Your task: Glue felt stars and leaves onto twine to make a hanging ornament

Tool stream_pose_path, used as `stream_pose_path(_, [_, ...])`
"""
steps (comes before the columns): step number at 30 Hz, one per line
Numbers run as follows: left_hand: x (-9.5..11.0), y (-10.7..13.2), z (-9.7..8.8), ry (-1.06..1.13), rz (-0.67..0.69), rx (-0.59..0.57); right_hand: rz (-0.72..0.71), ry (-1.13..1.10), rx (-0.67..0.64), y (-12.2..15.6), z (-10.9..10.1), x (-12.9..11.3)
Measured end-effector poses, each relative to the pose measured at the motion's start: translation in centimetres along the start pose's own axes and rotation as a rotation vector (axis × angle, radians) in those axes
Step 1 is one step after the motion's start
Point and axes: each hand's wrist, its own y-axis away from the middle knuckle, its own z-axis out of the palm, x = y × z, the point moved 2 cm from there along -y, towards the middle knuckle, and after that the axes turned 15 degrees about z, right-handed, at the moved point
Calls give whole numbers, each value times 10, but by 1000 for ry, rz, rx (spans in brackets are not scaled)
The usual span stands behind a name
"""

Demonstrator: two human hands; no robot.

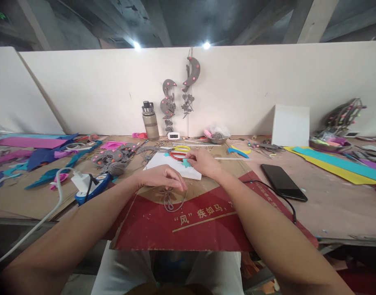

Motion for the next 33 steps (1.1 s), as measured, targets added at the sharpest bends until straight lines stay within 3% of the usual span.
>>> stream_pose_path(4, [2, -2, -2, -26, 37, 111, 107, -261, -3, -7, 4, 8])
stream_pose_path(8, [-11, -4, -11, -46, 22, 419, 125, -418, 8, -9, 7, 10])
stream_pose_path(11, [-22, -4, -19, 87, 42, 638, 83, -448, 29, -7, 11, 5])
stream_pose_path(17, [-33, -6, -19, 201, 98, 733, -18, -409, 56, 2, 30, -6])
stream_pose_path(21, [-42, -6, -16, 215, 45, 820, -24, -400, 66, 5, 39, -5])
stream_pose_path(28, [-48, -8, -8, 158, 22, 834, -7, -318, 112, 6, 42, -1])
stream_pose_path(33, [-43, -7, -3, 167, 5, 968, 20, -340, 219, 8, 35, -2])
